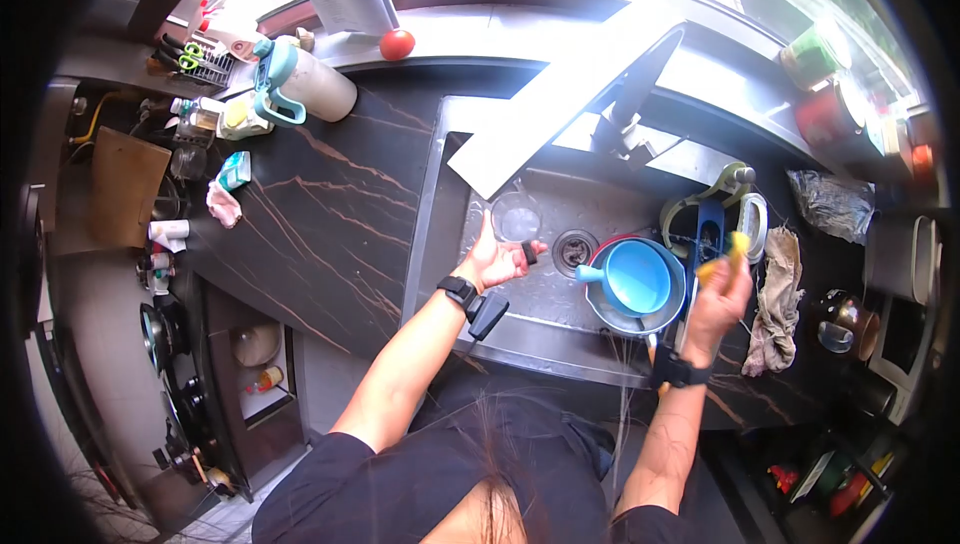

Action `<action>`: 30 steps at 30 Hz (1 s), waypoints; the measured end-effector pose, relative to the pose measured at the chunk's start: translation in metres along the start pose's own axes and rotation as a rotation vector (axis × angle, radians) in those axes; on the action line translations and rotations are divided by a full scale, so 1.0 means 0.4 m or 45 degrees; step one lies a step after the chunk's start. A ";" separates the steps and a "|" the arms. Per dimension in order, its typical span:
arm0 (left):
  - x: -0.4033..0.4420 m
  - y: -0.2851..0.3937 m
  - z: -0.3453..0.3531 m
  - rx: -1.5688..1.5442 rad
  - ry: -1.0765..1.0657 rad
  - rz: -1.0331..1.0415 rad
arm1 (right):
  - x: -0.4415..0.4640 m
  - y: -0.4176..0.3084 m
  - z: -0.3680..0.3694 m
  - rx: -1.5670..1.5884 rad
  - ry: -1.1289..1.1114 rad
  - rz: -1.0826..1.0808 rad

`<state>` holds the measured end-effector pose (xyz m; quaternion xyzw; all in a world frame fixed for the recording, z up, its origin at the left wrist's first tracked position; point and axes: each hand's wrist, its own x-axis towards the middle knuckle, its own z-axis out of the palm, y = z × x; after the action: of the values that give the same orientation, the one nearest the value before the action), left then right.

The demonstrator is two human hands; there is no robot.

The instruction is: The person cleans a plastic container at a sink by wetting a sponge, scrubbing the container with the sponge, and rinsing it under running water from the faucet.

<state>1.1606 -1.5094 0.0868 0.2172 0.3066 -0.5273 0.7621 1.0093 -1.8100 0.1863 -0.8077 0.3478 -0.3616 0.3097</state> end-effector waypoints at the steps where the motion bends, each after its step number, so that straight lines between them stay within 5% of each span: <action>1: 0.011 0.003 -0.006 -0.008 -0.006 0.000 | 0.018 0.020 -0.042 -0.261 -0.011 0.016; 5: 0.074 -0.008 -0.042 -0.007 0.059 0.039 | 0.007 0.188 -0.094 -0.832 -0.359 -0.007; 10: 0.178 -0.008 -0.131 0.030 0.142 0.019 | -0.083 -0.023 0.034 -0.219 -0.504 -0.366; 13: 0.273 -0.022 -0.237 0.147 0.336 0.109 | -0.176 -0.062 0.155 0.170 -0.841 -0.201; 16: 0.197 -0.036 -0.149 0.358 0.513 0.119 | -0.261 -0.067 0.266 0.337 -1.097 0.149; 22: 0.001 -0.007 -0.027 0.269 0.597 0.449 | -0.373 0.015 0.418 0.009 -1.351 0.306; 24: -0.088 0.003 -0.022 0.270 0.410 0.580 | -0.405 0.030 0.460 -0.158 -1.468 0.285; 26: -0.212 0.009 0.016 0.272 0.304 0.638 | -0.437 0.037 0.493 -0.112 -1.391 0.280; 30: -0.393 -0.013 0.009 0.441 0.341 0.889 | -0.486 0.111 0.587 0.246 -1.214 0.692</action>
<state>1.1164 -1.4079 0.1988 0.4999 0.2175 -0.2481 0.8007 1.0856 -1.6240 -0.0470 -0.7310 0.3303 0.1064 0.5875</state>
